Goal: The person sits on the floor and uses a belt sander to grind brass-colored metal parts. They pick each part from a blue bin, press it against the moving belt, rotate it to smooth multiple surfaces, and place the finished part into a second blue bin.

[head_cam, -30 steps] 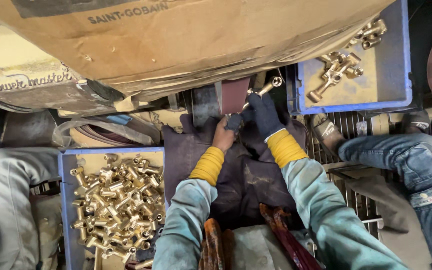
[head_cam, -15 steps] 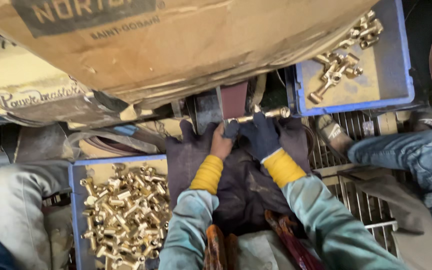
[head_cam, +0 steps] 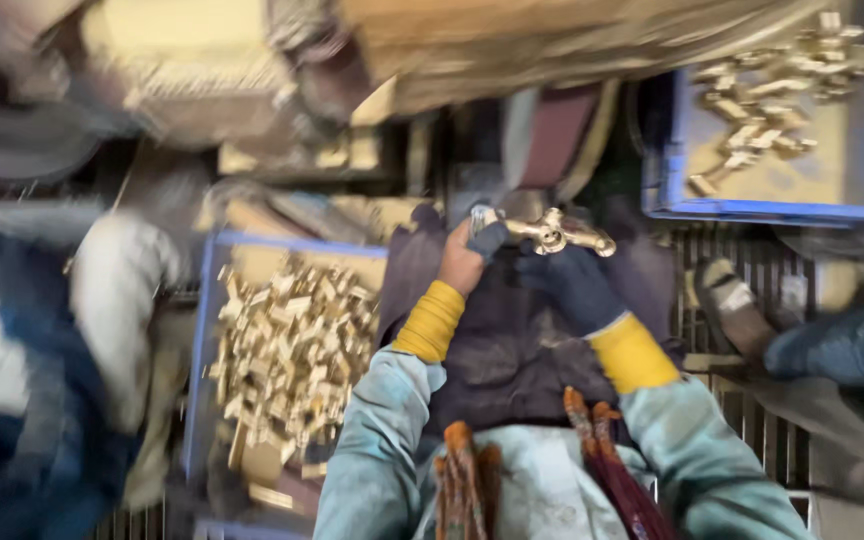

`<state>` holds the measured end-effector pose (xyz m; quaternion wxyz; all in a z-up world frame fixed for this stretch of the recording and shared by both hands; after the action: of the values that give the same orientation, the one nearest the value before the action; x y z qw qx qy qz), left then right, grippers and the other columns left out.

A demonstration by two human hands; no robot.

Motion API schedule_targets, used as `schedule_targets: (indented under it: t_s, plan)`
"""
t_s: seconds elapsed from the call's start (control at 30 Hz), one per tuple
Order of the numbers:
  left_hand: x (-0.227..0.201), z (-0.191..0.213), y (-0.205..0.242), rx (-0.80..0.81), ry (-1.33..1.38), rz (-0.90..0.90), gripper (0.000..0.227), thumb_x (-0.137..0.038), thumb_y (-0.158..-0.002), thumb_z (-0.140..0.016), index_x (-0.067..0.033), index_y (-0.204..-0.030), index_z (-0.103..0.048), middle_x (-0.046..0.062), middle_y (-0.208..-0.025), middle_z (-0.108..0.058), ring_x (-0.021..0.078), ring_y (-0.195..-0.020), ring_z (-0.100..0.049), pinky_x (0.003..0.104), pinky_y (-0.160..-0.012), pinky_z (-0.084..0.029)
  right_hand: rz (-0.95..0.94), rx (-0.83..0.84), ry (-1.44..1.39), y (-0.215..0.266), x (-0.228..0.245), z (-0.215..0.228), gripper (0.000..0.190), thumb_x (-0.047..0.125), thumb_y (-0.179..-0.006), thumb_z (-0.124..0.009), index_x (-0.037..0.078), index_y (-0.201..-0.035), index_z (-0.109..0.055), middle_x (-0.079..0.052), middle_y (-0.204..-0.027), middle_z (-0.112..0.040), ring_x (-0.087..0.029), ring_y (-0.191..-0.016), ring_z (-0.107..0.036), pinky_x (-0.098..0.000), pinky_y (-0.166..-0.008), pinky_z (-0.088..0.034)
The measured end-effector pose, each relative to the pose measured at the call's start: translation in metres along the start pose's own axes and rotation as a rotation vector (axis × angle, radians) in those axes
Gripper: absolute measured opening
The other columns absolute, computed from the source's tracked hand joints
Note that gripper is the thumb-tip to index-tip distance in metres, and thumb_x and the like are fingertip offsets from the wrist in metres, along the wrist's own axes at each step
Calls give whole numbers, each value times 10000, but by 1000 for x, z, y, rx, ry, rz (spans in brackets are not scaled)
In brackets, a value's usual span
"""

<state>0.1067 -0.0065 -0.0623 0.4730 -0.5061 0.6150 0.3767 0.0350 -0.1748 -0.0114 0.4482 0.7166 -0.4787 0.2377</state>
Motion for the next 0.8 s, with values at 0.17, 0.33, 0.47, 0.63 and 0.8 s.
schedule_targets:
  t_s: [0.17, 0.33, 0.47, 0.63, 0.8]
  plan:
    - [-16, 106, 76, -377, 247, 249, 219, -338, -981, -724, -131, -998, -653, -35, -743, -541, 54, -547, -422, 227, -454, -296, 429, 57, 1183, 64, 53, -27, 308, 188, -932, -659, 59, -1211, -675, -132, -1236, -661, -290, -1122, -620, -400, -991, -473]
    - [-14, 200, 208, -734, 587, 426, 490, -609, -898, -582, -138, -986, -684, -41, -723, -568, 87, -525, -453, 224, -419, -278, 945, -68, 1442, 127, 104, -38, 167, 91, -1056, -569, -7, -1155, -661, -201, -1164, -643, -329, -1109, -620, -397, -998, -501]
    - [0, 221, 300, -980, 827, 417, 539, -677, -917, -480, -161, -902, -635, -7, -672, -531, 116, -484, -400, 246, -395, -261, 423, -336, 704, 148, 86, 53, 117, 99, -1105, -594, 7, -1176, -607, -77, -1085, -677, -153, -965, -627, -295, -889, -507]
    - [-12, 190, 355, -759, 284, 517, 318, -454, -1025, -606, -140, -1013, -645, -27, -743, -565, 97, -561, -436, 247, -469, -331, 413, -502, 792, 210, 44, 134, 355, 48, -1066, -604, 7, -1415, -551, -110, -1148, -623, -197, -1047, -596, -324, -934, -517]
    - [-28, 133, 369, -412, -74, 545, 419, -394, -947, -589, -113, -1256, -615, -72, -999, -661, 50, -866, -590, 219, -763, -482, 294, -361, 1505, 280, -36, 143, 756, 30, -805, -641, -13, -1506, -363, -319, -1435, -490, -465, -1301, -507, -456, -1066, -421]
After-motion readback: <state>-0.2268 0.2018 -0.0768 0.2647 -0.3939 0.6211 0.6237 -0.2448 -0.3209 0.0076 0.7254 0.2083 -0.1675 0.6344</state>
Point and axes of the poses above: each hand's wrist, its own y-axis away from the middle knuckle, its own z-axis out of the back of the hand, x = y × z, the point moved 7 cm from there along -y, towards the middle knuckle
